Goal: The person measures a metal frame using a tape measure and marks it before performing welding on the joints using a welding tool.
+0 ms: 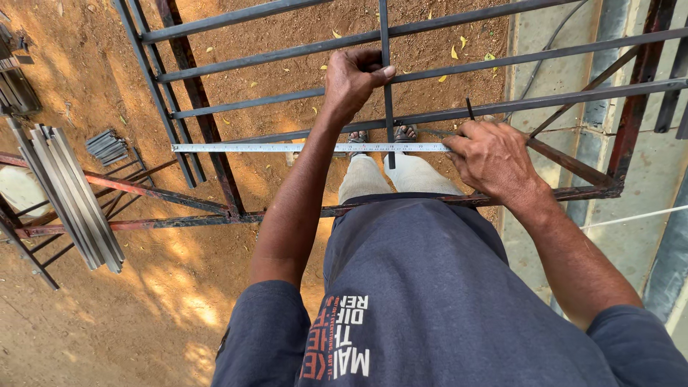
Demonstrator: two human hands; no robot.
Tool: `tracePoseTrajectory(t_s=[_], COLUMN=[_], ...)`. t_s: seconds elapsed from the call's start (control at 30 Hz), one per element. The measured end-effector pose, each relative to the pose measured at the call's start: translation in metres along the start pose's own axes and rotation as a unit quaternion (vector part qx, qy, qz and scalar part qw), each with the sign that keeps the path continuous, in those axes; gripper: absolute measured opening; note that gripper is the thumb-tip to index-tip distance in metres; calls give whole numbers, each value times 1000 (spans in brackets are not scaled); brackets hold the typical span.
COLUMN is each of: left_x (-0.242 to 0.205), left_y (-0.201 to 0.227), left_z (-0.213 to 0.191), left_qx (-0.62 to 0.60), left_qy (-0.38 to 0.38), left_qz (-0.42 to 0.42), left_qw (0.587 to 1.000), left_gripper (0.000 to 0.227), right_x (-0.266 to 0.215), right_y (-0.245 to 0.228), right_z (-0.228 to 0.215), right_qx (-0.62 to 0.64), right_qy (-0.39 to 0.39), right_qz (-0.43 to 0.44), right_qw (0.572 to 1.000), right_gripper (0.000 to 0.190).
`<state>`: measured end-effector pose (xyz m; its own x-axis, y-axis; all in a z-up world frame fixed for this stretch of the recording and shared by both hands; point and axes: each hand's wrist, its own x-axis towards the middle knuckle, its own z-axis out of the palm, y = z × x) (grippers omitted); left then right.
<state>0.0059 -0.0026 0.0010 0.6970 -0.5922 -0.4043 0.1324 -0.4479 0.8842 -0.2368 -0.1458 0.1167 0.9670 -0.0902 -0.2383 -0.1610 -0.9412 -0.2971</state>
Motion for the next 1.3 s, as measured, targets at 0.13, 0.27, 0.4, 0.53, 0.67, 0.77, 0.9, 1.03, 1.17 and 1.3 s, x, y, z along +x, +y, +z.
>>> tracePoseTrajectory(t_s=[0.13, 0.27, 0.4, 0.53, 0.67, 0.77, 0.9, 1.03, 1.17, 1.3], left_x=[0, 0, 3, 1, 1, -1, -1, -2, -1, -1], left_y=[-2, -4, -4, -6, -4, -2, 2, 3, 2, 0], left_z=[2, 3, 2, 2, 3, 3, 3, 4, 6, 6], left_qx=[-12, -18, -12, -6, -21, -24, 1, 0, -18, -2], left_qy=[-1, 1, -7, 0, -1, 1, 11, 13, 14, 11], left_qz=[8, -8, 3, 1, 3, 0, -5, -26, -18, -16], left_qw=[1000, 1000, 1000, 1000, 1000, 1000, 1000, 1000, 1000, 1000], left_gripper=[43, 42, 44, 43, 44, 43, 42, 41, 39, 39], right_x=[1, 2, 3, 2, 2, 4, 6, 8, 9, 9], right_y=[2, 2, 3, 5, 6, 7, 9, 11, 12, 14], right_z=[1, 1, -1, 1, 1, 0, -1, -1, 1, 3], right_qx=[0, -7, -4, 3, 20, 12, 21, 13, 16, 9], right_qy=[-12, -24, -13, -13, 4, -1, 1, -7, -16, -24], right_qz=[9, 17, 11, 7, 2, 0, -1, -1, 6, 4], right_qw=[1000, 1000, 1000, 1000, 1000, 1000, 1000, 1000, 1000, 1000], right_gripper=[23, 24, 24, 23, 23, 22, 23, 22, 24, 27])
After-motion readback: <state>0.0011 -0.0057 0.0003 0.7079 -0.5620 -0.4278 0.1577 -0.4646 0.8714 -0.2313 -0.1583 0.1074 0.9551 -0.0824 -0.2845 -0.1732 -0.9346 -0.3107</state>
